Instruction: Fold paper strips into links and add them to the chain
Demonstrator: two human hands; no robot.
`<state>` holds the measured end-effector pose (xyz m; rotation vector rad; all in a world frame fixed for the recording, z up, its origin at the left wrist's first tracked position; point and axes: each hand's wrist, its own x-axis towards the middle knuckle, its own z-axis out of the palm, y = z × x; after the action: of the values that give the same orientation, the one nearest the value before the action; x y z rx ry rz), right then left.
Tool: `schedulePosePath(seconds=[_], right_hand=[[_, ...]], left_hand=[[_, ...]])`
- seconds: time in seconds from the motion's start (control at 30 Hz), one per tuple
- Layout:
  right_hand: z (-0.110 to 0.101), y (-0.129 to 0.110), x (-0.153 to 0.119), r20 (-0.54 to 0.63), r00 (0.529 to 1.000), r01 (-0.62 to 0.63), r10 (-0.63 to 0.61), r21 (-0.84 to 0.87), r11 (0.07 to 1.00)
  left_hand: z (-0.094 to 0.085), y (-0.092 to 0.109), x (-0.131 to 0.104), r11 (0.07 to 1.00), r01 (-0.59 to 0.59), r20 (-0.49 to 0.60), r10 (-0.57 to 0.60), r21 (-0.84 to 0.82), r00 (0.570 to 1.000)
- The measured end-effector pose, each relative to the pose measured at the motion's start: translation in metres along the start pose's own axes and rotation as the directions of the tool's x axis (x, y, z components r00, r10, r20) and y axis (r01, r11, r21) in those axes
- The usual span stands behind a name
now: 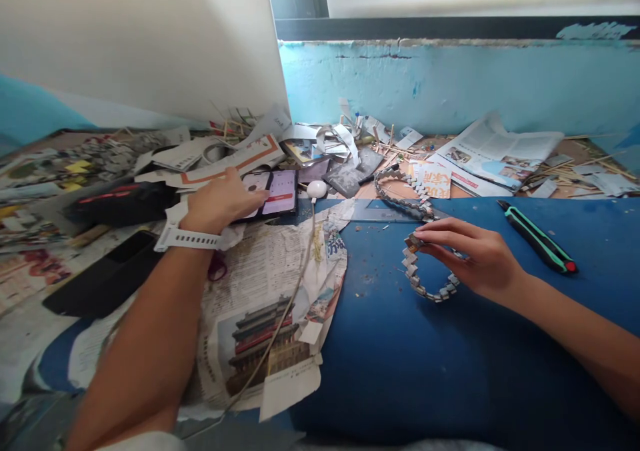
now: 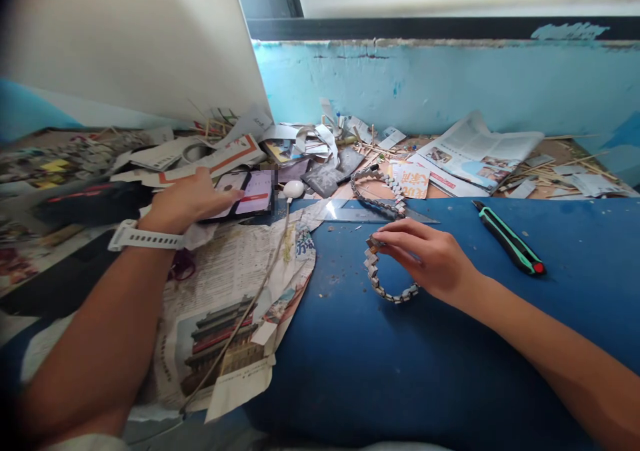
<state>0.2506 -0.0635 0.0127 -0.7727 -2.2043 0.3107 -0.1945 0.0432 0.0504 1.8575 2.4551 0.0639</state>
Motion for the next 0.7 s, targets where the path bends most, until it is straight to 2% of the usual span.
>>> schedulePosePath(seconds=[0.07,0.1,0.13,0.17,0.2,0.23,0.3,0.33,0.4,0.43,0.47,0.53,0.7], right_hand=[[0.002,0.001,-0.001,0.021,1.0,-0.006,0.005,0.048,0.999],[0.003,0.001,-0.001,0.037,0.999,-0.011,0.008,0.072,0.997],[0.004,0.0,-0.002,0.051,0.999,-0.015,0.011,0.093,0.996],[0.005,0.0,-0.002,0.059,0.998,-0.019,0.013,0.108,0.994],[0.005,-0.001,-0.002,0.063,0.998,-0.02,0.013,0.117,0.993],[0.005,-0.002,-0.002,0.065,0.998,-0.017,0.009,0.12,0.993],[0.004,-0.005,-0.002,0.061,0.998,-0.004,-0.002,0.11,0.994],[0.003,-0.006,-0.001,0.056,0.998,0.005,-0.01,0.099,0.995],[0.001,-0.008,-0.001,0.045,0.999,0.024,-0.028,0.084,0.996],[0.0,-0.008,-0.001,0.044,0.998,0.032,-0.036,0.086,0.996],[-0.001,-0.008,-0.001,0.047,0.998,0.04,-0.045,0.096,0.995],[-0.002,-0.009,-0.002,0.072,0.995,0.054,-0.063,0.128,0.99],[-0.001,-0.012,-0.007,0.111,0.989,0.076,-0.095,0.164,0.983]], left_hand=[[-0.002,0.017,-0.014,0.992,-0.126,-0.128,0.122,-0.026,0.984],[-0.004,0.029,-0.024,0.967,-0.246,-0.231,0.226,-0.061,0.946],[-0.005,0.043,-0.035,0.914,-0.391,-0.297,0.344,-0.114,0.891],[-0.005,0.058,-0.047,0.833,-0.511,-0.334,0.43,-0.212,0.839],[-0.004,0.075,-0.06,0.715,-0.601,-0.299,0.523,-0.356,0.799],[-0.001,0.091,-0.073,0.586,-0.62,-0.189,0.629,-0.522,0.754],[0.009,0.12,-0.099,0.357,-0.492,-0.024,0.79,-0.794,0.613],[0.016,0.132,-0.11,0.279,-0.415,-0.003,0.827,-0.866,0.562],[0.031,0.149,-0.129,0.149,-0.278,-0.011,0.865,-0.949,0.501],[0.038,0.153,-0.136,0.12,-0.213,-0.005,0.862,-0.97,0.507],[0.043,0.155,-0.141,0.09,-0.161,-0.011,0.842,-0.983,0.54],[0.05,0.155,-0.149,0.074,-0.122,-0.01,0.817,-0.99,0.577],[0.049,0.145,-0.159,0.064,-0.1,-0.008,0.806,-0.993,0.592]])
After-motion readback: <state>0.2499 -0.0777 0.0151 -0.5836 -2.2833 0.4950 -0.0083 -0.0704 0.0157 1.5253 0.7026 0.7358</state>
